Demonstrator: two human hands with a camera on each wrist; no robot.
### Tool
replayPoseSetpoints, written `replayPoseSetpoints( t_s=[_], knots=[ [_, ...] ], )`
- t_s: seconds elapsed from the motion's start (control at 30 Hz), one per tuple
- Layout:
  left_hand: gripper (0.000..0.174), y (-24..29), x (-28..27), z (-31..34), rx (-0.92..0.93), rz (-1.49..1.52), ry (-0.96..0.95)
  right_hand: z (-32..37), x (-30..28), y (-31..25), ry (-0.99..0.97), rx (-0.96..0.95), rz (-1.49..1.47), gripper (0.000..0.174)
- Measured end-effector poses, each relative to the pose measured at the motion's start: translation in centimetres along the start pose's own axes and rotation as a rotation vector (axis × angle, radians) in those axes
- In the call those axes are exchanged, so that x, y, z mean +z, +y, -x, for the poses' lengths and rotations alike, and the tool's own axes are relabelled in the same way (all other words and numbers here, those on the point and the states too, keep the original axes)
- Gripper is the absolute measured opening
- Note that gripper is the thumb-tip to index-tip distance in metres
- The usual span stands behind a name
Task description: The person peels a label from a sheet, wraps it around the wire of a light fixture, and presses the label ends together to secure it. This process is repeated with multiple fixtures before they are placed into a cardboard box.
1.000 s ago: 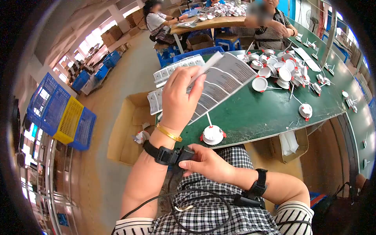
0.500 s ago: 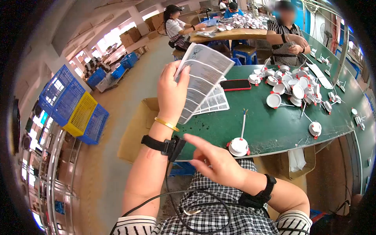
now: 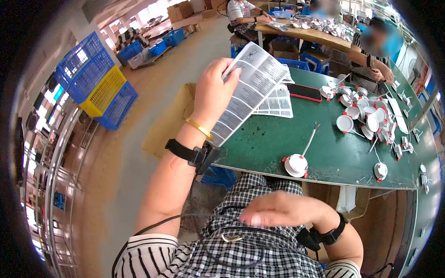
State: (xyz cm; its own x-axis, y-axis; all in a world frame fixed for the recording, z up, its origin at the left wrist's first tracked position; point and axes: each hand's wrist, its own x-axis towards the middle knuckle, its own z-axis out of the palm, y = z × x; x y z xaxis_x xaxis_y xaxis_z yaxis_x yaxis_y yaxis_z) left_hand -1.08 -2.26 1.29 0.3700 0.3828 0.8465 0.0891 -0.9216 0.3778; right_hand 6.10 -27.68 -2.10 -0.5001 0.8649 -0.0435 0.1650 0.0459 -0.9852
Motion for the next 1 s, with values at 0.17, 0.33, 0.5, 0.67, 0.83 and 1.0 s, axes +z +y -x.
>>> replayPoseSetpoints(
  t_s=[0.17, 0.33, 0.5, 0.67, 0.83, 1.0],
  knots=[
    [0.016, -2.1, -1.4, 0.5, -0.08, -0.031, -0.009, -0.6, 1.9, 0.4, -0.053, 0.207, 0.305, 0.055],
    [0.016, -2.1, -1.4, 1.8, -0.056, 0.008, -0.037, -1.8, 2.0, 0.1, -0.147, 0.044, -0.115, 0.033],
    [0.025, 2.7, -5.3, 3.9, -0.297, 0.279, -0.507, 0.0, -2.3, -0.5, 0.878, -0.164, 0.584, 0.042],
    [0.02, 4.6, -5.9, 6.4, -0.486, 0.48, -0.854, -0.8, -3.1, 0.9, 1.023, -0.143, 0.56, 0.045],
    [0.016, 4.5, -3.6, 9.1, -0.438, 0.653, -0.923, -0.5, -1.8, 3.4, 1.088, -0.079, 0.433, 0.029],
    [0.014, 5.2, -0.5, 9.7, -0.596, 0.721, -1.029, 1.9, -1.6, 4.2, 1.043, -0.172, 0.536, 0.022]
  ],
)
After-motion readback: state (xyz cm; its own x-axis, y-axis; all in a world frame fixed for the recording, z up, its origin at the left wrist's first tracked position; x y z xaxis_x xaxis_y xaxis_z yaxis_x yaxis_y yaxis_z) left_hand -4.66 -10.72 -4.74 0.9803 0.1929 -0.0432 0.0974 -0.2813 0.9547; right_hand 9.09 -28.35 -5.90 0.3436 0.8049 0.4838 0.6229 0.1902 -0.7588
